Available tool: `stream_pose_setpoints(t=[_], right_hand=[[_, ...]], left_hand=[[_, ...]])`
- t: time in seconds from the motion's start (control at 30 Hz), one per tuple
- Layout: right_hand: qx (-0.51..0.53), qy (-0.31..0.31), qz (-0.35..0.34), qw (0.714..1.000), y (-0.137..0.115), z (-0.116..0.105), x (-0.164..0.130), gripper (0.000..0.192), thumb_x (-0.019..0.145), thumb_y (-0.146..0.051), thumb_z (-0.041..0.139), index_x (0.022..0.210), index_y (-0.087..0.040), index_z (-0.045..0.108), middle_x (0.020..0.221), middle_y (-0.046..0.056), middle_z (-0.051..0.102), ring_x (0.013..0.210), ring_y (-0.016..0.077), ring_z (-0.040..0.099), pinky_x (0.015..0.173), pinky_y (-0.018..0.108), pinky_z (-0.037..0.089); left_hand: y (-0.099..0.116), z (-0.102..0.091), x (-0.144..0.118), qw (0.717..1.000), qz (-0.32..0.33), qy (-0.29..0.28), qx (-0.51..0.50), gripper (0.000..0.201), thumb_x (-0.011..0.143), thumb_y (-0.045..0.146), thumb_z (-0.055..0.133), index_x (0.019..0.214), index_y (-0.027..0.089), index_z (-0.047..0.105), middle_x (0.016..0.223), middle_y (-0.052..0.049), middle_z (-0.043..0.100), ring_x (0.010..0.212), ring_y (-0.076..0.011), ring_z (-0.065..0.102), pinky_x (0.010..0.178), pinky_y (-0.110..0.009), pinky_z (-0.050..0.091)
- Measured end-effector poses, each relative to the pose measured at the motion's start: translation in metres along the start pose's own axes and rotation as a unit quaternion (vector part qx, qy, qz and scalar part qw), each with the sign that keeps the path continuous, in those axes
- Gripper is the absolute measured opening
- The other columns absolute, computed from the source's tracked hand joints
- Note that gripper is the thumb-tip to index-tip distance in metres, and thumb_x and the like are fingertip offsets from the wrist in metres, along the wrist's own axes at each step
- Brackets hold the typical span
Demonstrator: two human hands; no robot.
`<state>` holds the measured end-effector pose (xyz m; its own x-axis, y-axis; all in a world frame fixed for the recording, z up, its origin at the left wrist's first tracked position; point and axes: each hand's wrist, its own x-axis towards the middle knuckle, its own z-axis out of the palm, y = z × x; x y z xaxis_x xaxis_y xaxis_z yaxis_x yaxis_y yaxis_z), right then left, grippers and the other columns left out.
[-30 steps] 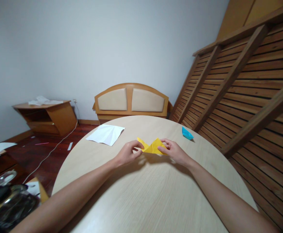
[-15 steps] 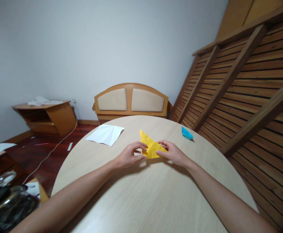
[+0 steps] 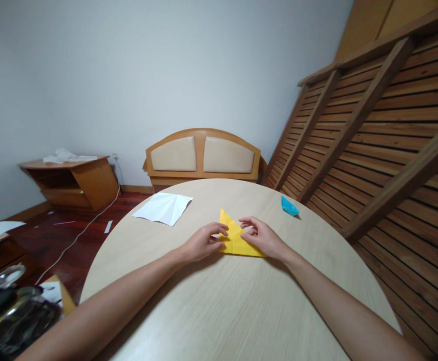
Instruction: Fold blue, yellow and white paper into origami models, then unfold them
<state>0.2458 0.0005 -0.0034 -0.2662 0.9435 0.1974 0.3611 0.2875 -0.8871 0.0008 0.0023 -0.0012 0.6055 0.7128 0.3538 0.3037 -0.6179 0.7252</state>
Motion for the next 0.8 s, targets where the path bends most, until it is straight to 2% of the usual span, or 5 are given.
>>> stream_pose_setpoints(t=[0.13, 0.3, 0.5, 0.63, 0.8], right_hand=[[-0.066, 0.015, 0.028, 0.997, 0.014, 0.003, 0.004, 0.034, 0.083, -0.022, 0.061, 0.117, -0.015, 0.06, 0.087, 0.005, 0.068, 0.062, 0.0141, 0.058, 0.057, 0.027, 0.047], [-0.248, 0.05, -0.121, 0.96, 0.011, 0.008, 0.002, 0.021, 0.087, -0.017, 0.056, 0.105, -0.018, 0.069, 0.117, 0.011, 0.066, 0.106, 0.0231, 0.062, 0.096, 0.04, 0.048], [-0.391, -0.063, -0.137, 0.908, -0.015, 0.032, -0.013, 0.043, 0.097, -0.031, 0.049, 0.135, -0.013, 0.059, 0.15, 0.016, 0.048, 0.143, 0.031, 0.036, 0.119, 0.052, 0.024], [-0.385, -0.148, -0.076, 0.908, -0.017, 0.041, -0.02, 0.071, 0.1, -0.054, 0.035, 0.153, -0.007, 0.033, 0.161, 0.018, 0.022, 0.151, 0.0295, 0.014, 0.123, 0.05, 0.014], [-0.364, -0.174, -0.049, 0.914, -0.007, 0.032, -0.018, 0.074, 0.099, -0.065, 0.026, 0.156, -0.018, 0.028, 0.164, 0.011, 0.018, 0.152, 0.0294, 0.009, 0.122, 0.052, 0.008]], left_hand=[[-0.008, 0.003, -0.002, 0.99, 0.026, -0.042, 0.131, 0.028, 0.09, 0.025, 0.062, 0.117, 0.017, 0.065, 0.138, -0.015, 0.056, 0.132, -0.028, 0.051, 0.113, -0.046, 0.039], [-0.013, 0.005, -0.004, 0.968, 0.069, -0.106, 0.218, 0.035, 0.097, 0.029, 0.052, 0.129, 0.018, 0.06, 0.142, -0.013, 0.055, 0.137, -0.0258, 0.046, 0.114, -0.043, 0.038], [-0.008, 0.006, -0.004, 0.94, 0.04, -0.087, 0.329, 0.033, 0.101, 0.028, 0.041, 0.129, 0.023, 0.058, 0.14, -0.009, 0.057, 0.128, -0.0252, 0.054, 0.111, -0.051, 0.039], [-0.01, 0.003, -0.002, 0.935, 0.048, -0.069, 0.344, 0.035, 0.099, 0.022, 0.04, 0.127, 0.019, 0.059, 0.136, -0.011, 0.06, 0.125, -0.0249, 0.057, 0.108, -0.044, 0.043], [-0.008, -0.002, -0.001, 0.936, 0.073, -0.077, 0.335, 0.034, 0.096, 0.022, 0.045, 0.125, 0.018, 0.062, 0.128, -0.011, 0.067, 0.117, -0.0252, 0.062, 0.106, -0.042, 0.045]])
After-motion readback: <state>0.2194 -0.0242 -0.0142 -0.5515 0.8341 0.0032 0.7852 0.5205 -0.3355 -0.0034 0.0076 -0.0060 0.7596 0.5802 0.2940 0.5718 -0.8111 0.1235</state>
